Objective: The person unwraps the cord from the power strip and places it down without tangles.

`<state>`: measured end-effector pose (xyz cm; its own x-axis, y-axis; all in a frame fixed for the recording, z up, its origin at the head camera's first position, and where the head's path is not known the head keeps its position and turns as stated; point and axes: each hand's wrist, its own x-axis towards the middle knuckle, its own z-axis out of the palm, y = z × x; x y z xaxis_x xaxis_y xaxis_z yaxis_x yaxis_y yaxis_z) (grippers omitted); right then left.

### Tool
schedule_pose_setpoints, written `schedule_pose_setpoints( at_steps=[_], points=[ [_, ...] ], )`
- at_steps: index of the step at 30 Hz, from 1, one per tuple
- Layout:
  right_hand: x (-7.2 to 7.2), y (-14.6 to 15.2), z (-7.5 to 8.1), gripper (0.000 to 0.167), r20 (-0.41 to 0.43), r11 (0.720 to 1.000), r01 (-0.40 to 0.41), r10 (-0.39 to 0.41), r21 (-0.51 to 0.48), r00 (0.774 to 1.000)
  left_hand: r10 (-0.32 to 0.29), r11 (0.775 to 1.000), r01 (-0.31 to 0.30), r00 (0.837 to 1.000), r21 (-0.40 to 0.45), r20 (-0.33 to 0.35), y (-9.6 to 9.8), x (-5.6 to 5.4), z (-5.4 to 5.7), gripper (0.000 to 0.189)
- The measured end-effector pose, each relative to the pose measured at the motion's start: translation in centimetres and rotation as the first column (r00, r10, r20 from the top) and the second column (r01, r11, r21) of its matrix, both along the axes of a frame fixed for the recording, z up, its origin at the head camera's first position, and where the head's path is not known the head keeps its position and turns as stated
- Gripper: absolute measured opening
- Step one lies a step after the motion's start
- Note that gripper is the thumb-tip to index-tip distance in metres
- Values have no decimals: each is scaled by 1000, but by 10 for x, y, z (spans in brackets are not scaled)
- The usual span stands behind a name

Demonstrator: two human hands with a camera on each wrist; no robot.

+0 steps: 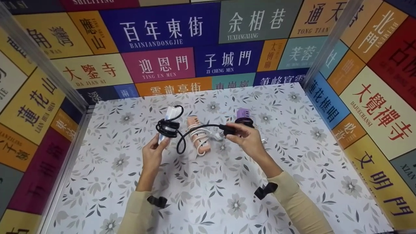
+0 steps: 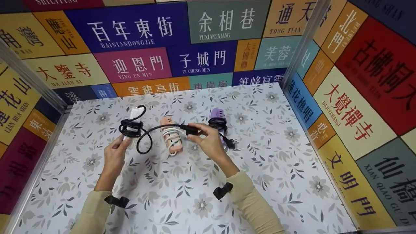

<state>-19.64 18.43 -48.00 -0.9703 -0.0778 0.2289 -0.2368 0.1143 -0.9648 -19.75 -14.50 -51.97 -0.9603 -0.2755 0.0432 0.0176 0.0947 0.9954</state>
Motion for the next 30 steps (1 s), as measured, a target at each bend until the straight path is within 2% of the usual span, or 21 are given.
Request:
schedule_pose_setpoints(
  at_steps=[6, 11, 15, 17, 21, 23, 25, 27, 29, 30],
  points=[
    [6, 14, -18, 38, 15, 998, -47, 47, 41, 999, -32, 996, 31, 999, 83, 3, -5, 0, 7, 55],
    [8, 27, -37, 40, 46, 993, -43, 39, 107, 998, -26, 994, 27, 1000, 107, -4, -8, 0, 12, 54],
    [12, 34, -55, 44, 65, 977, -31, 18, 210, 998, -30, 992, 31, 1000, 124, -4, -7, 1, 12, 54],
    [18, 33, -57, 43, 38, 961, -23, 13, 275, 999, -34, 990, 36, 999, 138, -16, -6, 2, 13, 54],
    [22, 40, -80, 40, -97, 911, 16, 27, 413, 995, -35, 986, 43, 998, 159, -49, -5, 4, 16, 56],
    [22, 46, -97, 38, -174, 882, 47, 41, 470, 984, -29, 986, 39, 998, 165, -63, -5, 4, 17, 56],
    [22, 51, -111, 36, -239, 840, 76, 66, 537, 969, -18, 986, 30, 997, 164, -71, -6, 4, 16, 55],
    [25, 54, -118, 35, -272, 801, 87, 97, 593, 957, -5, 985, 18, 997, 174, -79, -6, 5, 16, 54],
    [29, 56, -124, 33, -272, 762, 84, 124, 642, 954, 3, 985, 11, 997, 172, -81, -6, 5, 15, 53],
    [30, 57, -126, 33, -261, 751, 75, 132, 656, 956, 4, 986, 10, 997, 167, -81, -6, 6, 15, 52]
  ],
)
